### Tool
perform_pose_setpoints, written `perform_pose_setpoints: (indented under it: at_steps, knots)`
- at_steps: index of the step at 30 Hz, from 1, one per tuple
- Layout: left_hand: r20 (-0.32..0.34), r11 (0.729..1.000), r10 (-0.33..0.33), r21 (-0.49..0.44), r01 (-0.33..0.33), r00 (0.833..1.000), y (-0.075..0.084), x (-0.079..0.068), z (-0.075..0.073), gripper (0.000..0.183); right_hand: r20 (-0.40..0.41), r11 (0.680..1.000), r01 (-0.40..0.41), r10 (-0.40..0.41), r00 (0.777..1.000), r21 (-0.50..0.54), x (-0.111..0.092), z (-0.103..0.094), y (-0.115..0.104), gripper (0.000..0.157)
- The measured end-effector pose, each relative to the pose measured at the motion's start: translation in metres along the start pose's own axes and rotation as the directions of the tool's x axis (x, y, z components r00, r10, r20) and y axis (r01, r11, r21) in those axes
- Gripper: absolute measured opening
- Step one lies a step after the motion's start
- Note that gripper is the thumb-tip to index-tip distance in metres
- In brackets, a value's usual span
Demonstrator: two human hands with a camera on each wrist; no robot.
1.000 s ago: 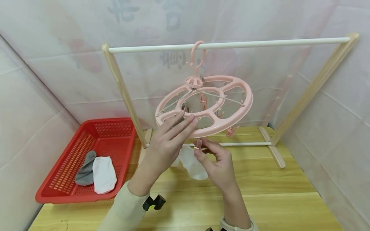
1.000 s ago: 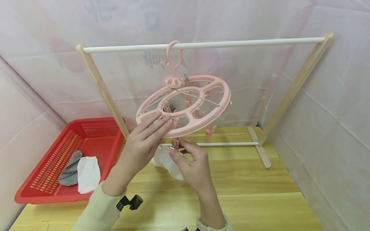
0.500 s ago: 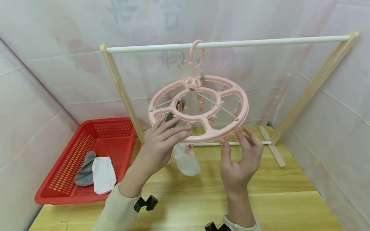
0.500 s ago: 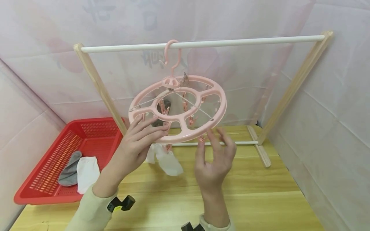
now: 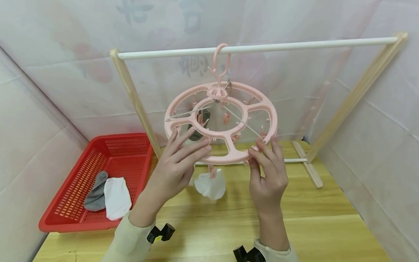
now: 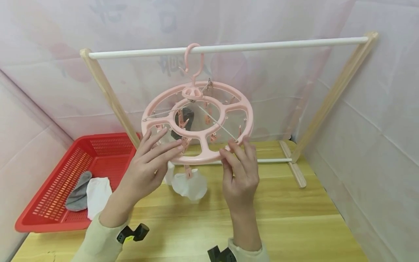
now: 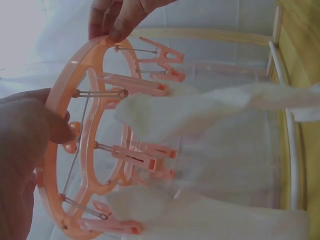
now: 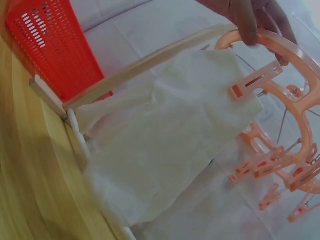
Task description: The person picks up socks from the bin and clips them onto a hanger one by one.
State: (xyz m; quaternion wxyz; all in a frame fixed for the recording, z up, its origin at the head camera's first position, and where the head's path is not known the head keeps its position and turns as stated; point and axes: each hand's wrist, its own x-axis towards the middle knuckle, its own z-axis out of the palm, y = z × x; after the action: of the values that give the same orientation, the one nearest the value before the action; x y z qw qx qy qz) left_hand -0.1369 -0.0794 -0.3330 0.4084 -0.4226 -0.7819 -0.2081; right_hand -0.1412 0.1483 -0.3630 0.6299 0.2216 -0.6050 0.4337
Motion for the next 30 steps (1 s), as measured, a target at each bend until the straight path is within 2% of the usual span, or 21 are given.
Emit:
perform_pose_setpoints:
  at_steps: [2,4,7,9,10,12,15,17,19,21,23,25,30]
  knots:
    - [-0.064,1.000,0.019,-0.016,-0.020,0.998,0.003,-0.003,0.000,0.050,-0.018,1.000,0.022,-0.022,1.000,0.002,-0.004,0.003,0.004,0.019]
    - [-0.152,0.997,0.066,-0.024,-0.071,0.986,0.008,-0.004,0.002,0.049,-0.033,0.999,0.040,-0.040,0.999,0.001,-0.007,0.005,0.007,0.019]
    - [-0.267,0.981,0.192,0.044,-0.187,0.944,0.021,-0.001,0.007,0.036,-0.049,0.998,0.059,-0.059,0.997,0.004,-0.009,0.009,0.007,0.019]
    - [-0.279,0.964,0.266,0.095,-0.249,0.923,0.032,0.001,0.011,0.029,-0.056,0.998,0.063,-0.062,0.996,0.001,-0.010,0.010,0.006,0.019]
    - [-0.270,0.956,0.292,0.116,-0.270,0.918,0.037,0.003,0.013,0.027,-0.058,0.998,0.064,-0.064,0.996,-0.001,-0.010,0.011,0.005,0.019]
    - [-0.237,0.949,0.309,0.137,-0.283,0.921,0.044,0.006,0.017,0.027,-0.064,0.997,0.072,-0.072,0.995,-0.005,-0.011,0.012,0.003,0.019]
    - [-0.168,0.964,0.237,0.165,-0.209,0.957,0.049,0.011,0.022,0.033,-0.079,0.995,0.101,-0.102,0.992,-0.018,-0.012,0.015,0.000,0.017]
    - [-0.110,0.969,0.150,0.211,-0.124,0.983,0.049,0.014,0.026,0.037,-0.086,0.992,0.125,-0.126,0.988,-0.021,-0.013,0.017,-0.001,0.017]
    - [-0.043,0.961,0.060,0.271,-0.046,0.997,0.047,0.014,0.028,0.042,-0.084,0.988,0.150,-0.151,0.985,-0.026,-0.014,0.019,-0.003,0.018]
    - [0.015,0.951,-0.018,0.309,0.012,1.000,0.045,0.013,0.029,0.045,-0.080,0.986,0.166,-0.167,0.983,-0.021,-0.014,0.021,-0.004,0.019]
    - [0.049,0.944,-0.062,0.328,0.043,0.997,0.041,0.012,0.028,0.049,-0.067,0.985,0.174,-0.175,0.982,-0.016,-0.015,0.022,-0.006,0.020]
    - [0.053,0.945,-0.080,0.320,0.059,0.995,0.037,0.011,0.028,0.053,-0.060,0.984,0.179,-0.179,0.982,-0.012,-0.015,0.022,-0.007,0.019]
    - [0.009,0.958,-0.088,0.276,0.082,0.996,0.028,0.012,0.023,0.054,-0.083,0.988,0.155,-0.154,0.985,0.012,-0.012,0.022,-0.010,0.019]
